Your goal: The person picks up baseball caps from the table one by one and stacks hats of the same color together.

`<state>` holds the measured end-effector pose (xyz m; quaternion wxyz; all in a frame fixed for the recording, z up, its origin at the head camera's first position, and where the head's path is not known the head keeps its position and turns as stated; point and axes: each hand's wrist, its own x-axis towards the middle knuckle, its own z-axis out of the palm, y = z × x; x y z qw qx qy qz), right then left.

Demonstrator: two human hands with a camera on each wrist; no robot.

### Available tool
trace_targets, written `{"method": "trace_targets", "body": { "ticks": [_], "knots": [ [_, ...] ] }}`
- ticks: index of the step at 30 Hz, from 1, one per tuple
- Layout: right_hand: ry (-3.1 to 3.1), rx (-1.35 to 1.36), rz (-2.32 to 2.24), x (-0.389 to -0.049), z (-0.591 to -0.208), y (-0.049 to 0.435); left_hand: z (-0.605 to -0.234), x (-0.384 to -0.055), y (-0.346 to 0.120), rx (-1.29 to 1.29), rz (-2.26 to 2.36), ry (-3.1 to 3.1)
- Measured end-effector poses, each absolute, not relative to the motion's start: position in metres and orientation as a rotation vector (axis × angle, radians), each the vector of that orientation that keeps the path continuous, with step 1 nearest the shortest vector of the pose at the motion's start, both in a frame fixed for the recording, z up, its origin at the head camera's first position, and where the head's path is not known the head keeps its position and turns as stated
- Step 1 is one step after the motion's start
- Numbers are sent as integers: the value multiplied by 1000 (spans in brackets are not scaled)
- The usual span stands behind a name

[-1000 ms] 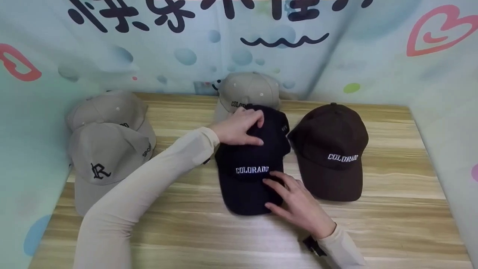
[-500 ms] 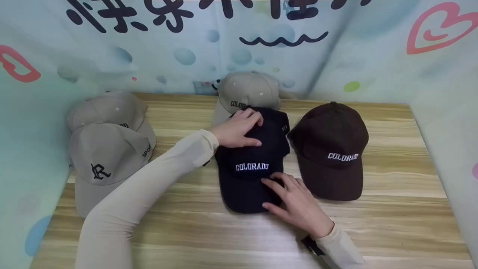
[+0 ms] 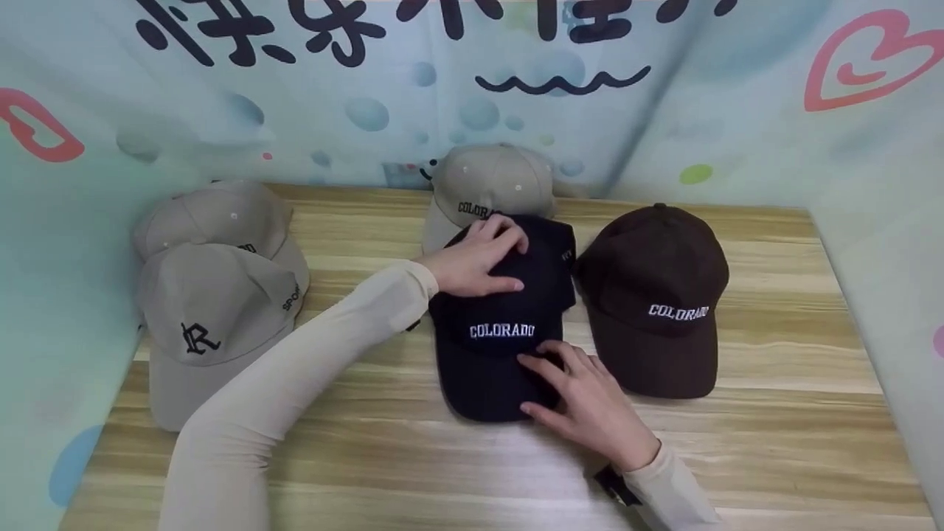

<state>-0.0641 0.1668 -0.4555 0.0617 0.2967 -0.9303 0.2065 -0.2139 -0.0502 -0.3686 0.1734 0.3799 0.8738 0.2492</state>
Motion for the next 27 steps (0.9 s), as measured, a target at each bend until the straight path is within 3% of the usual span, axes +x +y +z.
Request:
{"method": "trace_targets", "body": {
  "ticks": [18,27],
  "knots": [
    [-2799,894,674,-66,-455,176,-368,-222,-44,1141,716,2509],
    [-2744,841,675,-71,-449,196,-363,-246,-61,1110,632,2654]
  ]
}}
